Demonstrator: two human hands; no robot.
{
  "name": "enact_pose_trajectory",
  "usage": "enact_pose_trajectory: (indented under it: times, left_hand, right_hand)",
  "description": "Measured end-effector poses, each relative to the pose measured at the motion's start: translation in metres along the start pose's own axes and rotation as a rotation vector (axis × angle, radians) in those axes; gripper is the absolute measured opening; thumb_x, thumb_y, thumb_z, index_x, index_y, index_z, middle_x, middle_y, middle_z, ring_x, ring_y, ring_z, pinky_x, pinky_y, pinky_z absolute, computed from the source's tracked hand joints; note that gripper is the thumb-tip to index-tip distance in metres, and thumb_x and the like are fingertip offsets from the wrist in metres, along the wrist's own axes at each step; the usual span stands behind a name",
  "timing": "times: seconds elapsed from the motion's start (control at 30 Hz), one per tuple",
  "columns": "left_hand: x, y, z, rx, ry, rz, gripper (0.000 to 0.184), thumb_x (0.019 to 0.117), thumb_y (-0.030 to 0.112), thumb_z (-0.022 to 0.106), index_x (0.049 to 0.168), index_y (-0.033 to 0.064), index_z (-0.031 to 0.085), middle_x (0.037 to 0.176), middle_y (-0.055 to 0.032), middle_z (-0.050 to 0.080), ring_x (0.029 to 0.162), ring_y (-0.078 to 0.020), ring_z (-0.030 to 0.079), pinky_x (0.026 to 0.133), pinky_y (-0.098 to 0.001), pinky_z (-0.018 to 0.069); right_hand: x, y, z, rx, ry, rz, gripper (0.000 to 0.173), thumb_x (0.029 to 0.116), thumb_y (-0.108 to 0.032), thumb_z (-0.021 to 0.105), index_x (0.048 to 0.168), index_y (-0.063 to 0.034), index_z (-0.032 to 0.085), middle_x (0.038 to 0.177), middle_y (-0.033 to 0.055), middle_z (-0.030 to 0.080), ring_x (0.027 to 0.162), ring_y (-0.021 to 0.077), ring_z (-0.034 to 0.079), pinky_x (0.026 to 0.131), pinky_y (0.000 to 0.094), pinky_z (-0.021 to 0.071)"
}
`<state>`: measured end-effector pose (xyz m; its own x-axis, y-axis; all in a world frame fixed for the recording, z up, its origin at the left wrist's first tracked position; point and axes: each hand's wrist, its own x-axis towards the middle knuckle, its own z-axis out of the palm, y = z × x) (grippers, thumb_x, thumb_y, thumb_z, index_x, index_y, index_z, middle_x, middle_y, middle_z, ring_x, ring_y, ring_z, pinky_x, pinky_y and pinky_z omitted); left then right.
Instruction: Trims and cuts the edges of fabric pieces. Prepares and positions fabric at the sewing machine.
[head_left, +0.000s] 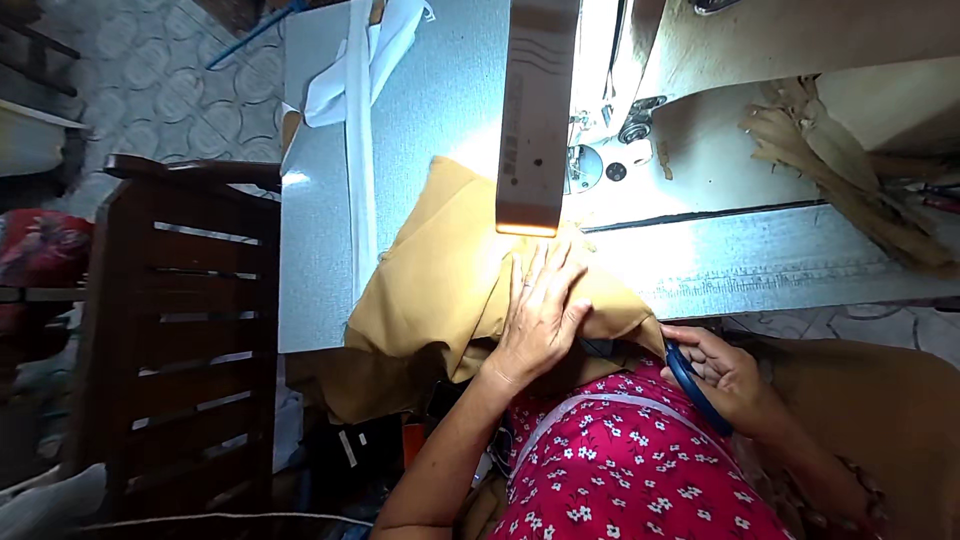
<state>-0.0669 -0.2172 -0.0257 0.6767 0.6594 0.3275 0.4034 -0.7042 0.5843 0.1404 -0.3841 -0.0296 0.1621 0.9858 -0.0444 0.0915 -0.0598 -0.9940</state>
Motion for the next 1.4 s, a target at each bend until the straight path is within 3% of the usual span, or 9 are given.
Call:
enact_pose_trajectory:
  times: [0.07,0.17,0.23,0.37,0.57,0.73,1.0,1.23,1.4]
  left_hand:
    - [0.005,0.000,-0.001,0.019,-0.027,-0.038,0.053,0.1097,0.035,0.037,0.143,-0.0021,0.055,0.154,-0.0206,0.049,0.148,-0.0352,0.042,0.122,-0.0626,0.0233]
    - [0.008,-0.004,-0.001,0.098,-0.029,-0.033,0.041,0.1041,0.023,0.051,0.134,-0.0012,0.064,0.150,-0.0226,0.053,0.142,-0.0377,0.049,0.119,-0.0569,0.0344]
    - [0.007,-0.003,0.000,0.168,-0.041,-0.076,0.043,0.1022,0.028,0.053,0.134,0.0027,0.066,0.149,-0.0244,0.053,0.143,-0.0444,0.046,0.118,-0.0627,0.0314]
    - [0.007,-0.001,-0.001,0.237,-0.123,-0.147,0.062,0.1044,0.036,0.044,0.149,-0.0059,0.046,0.156,-0.0273,0.043,0.150,-0.0441,0.034,0.122,-0.0646,0.0197]
    - [0.000,0.005,0.003,0.206,-0.184,-0.022,0.061,0.1052,0.035,0.043,0.151,-0.0057,0.044,0.161,-0.0235,0.038,0.152,-0.0389,0.032,0.123,-0.0578,0.0225]
    - [-0.006,0.018,0.012,0.173,-0.201,0.050,0.059,0.1042,0.033,0.045,0.147,-0.0076,0.049,0.157,-0.0259,0.043,0.150,-0.0407,0.037,0.122,-0.0568,0.0253]
    - [-0.008,0.021,0.016,0.189,-0.203,0.059,0.059,0.1074,0.036,0.039,0.148,-0.0068,0.049,0.157,-0.0254,0.043,0.150,-0.0394,0.037,0.123,-0.0547,0.0256]
    - [-0.008,0.020,0.016,0.203,-0.200,0.064,0.059,0.1075,0.036,0.039,0.147,-0.0064,0.049,0.158,-0.0251,0.042,0.150,-0.0395,0.037,0.123,-0.0548,0.0262]
    - [-0.008,0.019,0.016,0.174,-0.163,0.068,0.055,0.1072,0.034,0.041,0.144,-0.0048,0.054,0.157,-0.0261,0.043,0.149,-0.0406,0.039,0.122,-0.0555,0.0280]
  right_hand:
    - [0.001,0.002,-0.001,-0.015,-0.006,0.001,0.047,0.0897,-0.018,0.069,0.129,0.0052,0.059,0.097,-0.0062,0.072,0.082,-0.0082,0.065,0.076,0.0110,0.0557]
    - [0.003,0.004,-0.008,-0.020,-0.063,0.041,0.053,0.0885,-0.025,0.072,0.131,0.0021,0.058,0.096,-0.0077,0.070,0.081,-0.0081,0.064,0.075,0.0102,0.0547]
    - [0.003,0.004,-0.012,-0.023,-0.113,0.076,0.063,0.0864,-0.037,0.075,0.134,0.0000,0.057,0.095,-0.0094,0.068,0.078,-0.0094,0.061,0.071,0.0093,0.0524]
    - [0.001,0.005,-0.015,0.014,-0.191,0.088,0.078,0.0871,-0.056,0.069,0.139,-0.0011,0.050,0.099,-0.0119,0.065,0.081,-0.0108,0.059,0.073,0.0089,0.0509]
    - [0.001,0.003,-0.021,0.349,-0.217,0.245,0.062,0.0867,-0.050,0.074,0.135,-0.0184,0.051,0.081,-0.0163,0.063,0.059,-0.0056,0.057,0.050,0.0120,0.0485]
    - [-0.002,0.000,-0.017,0.177,-0.183,0.141,0.066,0.0883,-0.051,0.071,0.135,-0.0097,0.052,0.087,-0.0174,0.063,0.069,-0.0086,0.058,0.061,0.0104,0.0503]
    - [-0.023,-0.003,-0.035,0.159,-0.163,0.234,0.063,0.0854,-0.053,0.074,0.134,-0.0179,0.055,0.082,-0.0181,0.064,0.064,-0.0082,0.058,0.056,0.0105,0.0493]
    - [-0.020,-0.006,-0.030,0.091,-0.122,0.210,0.062,0.0869,-0.051,0.072,0.134,-0.0146,0.055,0.083,-0.0188,0.063,0.064,-0.0095,0.056,0.056,0.0094,0.0484]
    - [-0.010,-0.002,-0.015,-0.189,-0.034,0.001,0.062,0.0881,-0.046,0.070,0.133,-0.0044,0.060,0.093,-0.0070,0.067,0.077,-0.0111,0.056,0.069,0.0073,0.0475]
